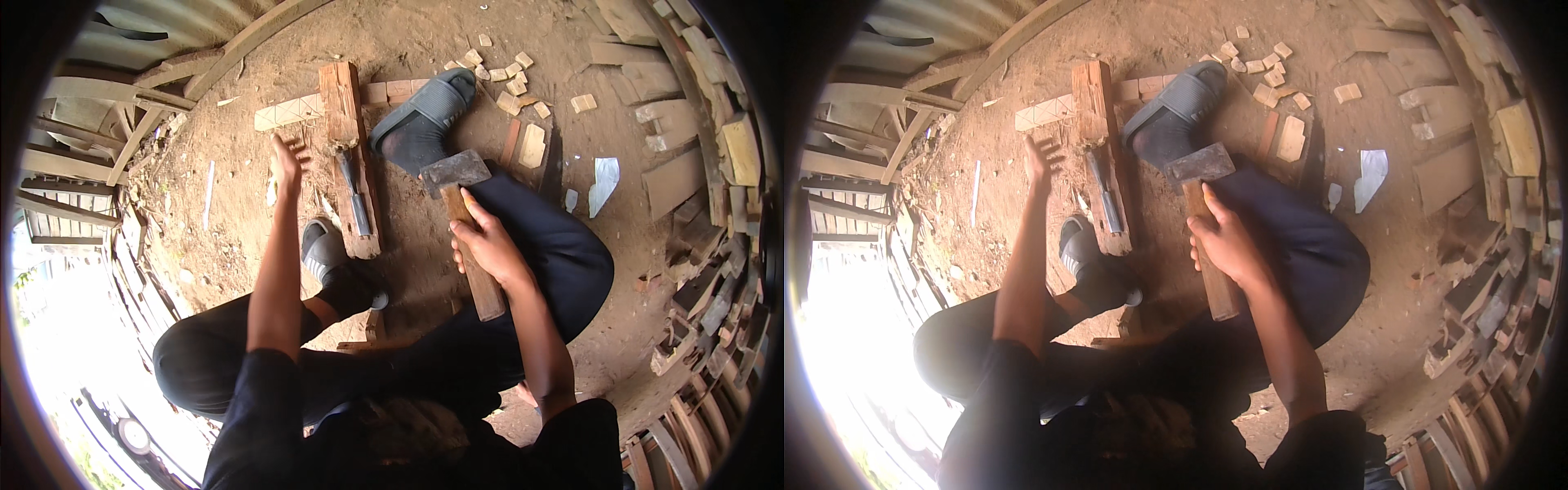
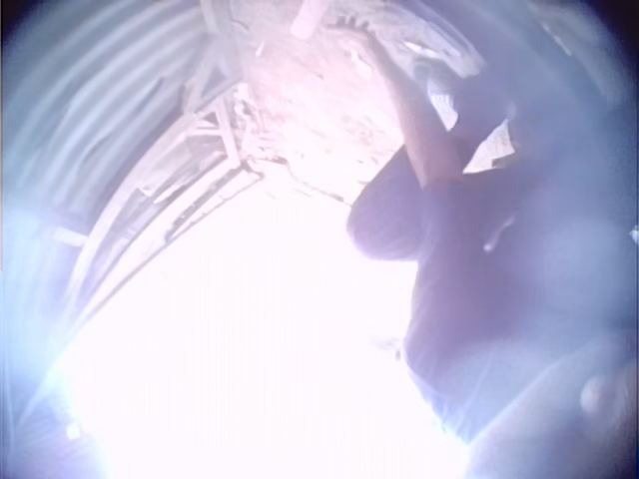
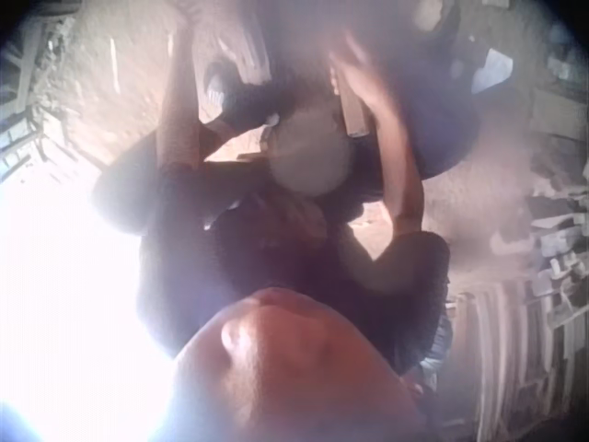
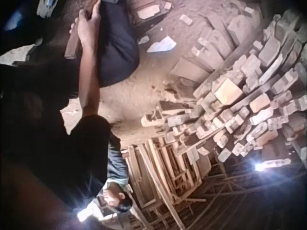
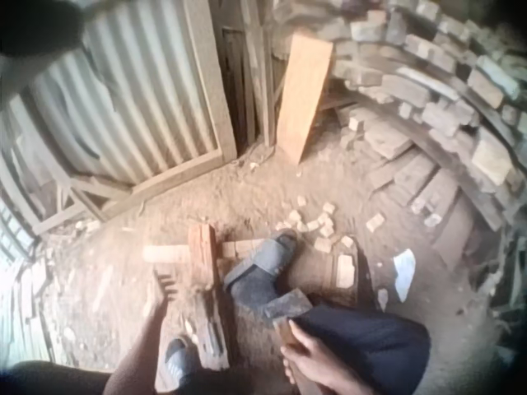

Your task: The person sits on the ground and uses a chisel and mallet to carve a piece of wood. They repeatedly strike the chisel to remove wood chips, occasionally adjusting the wood's position.

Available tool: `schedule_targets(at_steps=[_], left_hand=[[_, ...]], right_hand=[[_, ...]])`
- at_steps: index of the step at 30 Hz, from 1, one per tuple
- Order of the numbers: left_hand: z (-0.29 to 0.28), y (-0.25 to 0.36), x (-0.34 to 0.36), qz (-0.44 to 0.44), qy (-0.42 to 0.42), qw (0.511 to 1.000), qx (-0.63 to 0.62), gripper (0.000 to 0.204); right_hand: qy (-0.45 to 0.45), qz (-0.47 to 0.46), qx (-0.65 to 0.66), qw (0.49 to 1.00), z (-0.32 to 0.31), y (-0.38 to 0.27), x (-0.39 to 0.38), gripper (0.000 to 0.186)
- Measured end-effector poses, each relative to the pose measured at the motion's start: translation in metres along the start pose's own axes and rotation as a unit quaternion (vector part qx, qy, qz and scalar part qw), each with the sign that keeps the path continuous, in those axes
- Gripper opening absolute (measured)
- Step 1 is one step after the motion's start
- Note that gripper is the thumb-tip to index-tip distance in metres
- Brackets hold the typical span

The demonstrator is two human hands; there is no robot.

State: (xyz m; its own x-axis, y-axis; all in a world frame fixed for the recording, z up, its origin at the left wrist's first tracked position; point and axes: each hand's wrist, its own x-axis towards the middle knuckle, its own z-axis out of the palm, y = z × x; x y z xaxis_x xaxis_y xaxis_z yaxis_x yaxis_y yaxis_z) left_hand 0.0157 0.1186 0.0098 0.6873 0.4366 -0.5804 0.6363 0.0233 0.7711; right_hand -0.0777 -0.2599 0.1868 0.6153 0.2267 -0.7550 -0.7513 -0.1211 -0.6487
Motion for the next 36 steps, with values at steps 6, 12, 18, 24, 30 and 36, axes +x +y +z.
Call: schedule_targets(at_steps=[6,12,18,24,30,36], left_hand=[[0.015,0.054,0.071,0.249,0.036,0.776,0.578,0.090],[0.018,0.059,0.113,0.259,-0.081,0.717,0.643,0.081],[0.018,0.062,0.099,0.272,-0.085,0.704,0.651,0.067],[0.024,0.040,0.062,0.262,0.023,0.842,0.471,0.069],[0.028,0.022,-0.028,0.160,-0.036,0.985,0.057,0.073],[0.049,-0.011,-0.073,0.168,-0.065,0.960,0.213,0.106]], right_hand=[[-0.013,0.013,0.009,1.000,0.004,-0.004,0.005,0.069],[-0.001,0.054,-0.005,0.999,0.012,-0.014,0.005,0.069],[0.015,0.056,-0.030,0.998,0.013,-0.016,0.005,0.068],[0.016,0.046,0.007,0.999,0.013,-0.008,0.010,0.060],[-0.047,0.067,0.072,0.994,-0.003,-0.002,0.024,0.016],[-0.069,0.041,0.081,0.994,0.002,0.006,0.031,0.017]])
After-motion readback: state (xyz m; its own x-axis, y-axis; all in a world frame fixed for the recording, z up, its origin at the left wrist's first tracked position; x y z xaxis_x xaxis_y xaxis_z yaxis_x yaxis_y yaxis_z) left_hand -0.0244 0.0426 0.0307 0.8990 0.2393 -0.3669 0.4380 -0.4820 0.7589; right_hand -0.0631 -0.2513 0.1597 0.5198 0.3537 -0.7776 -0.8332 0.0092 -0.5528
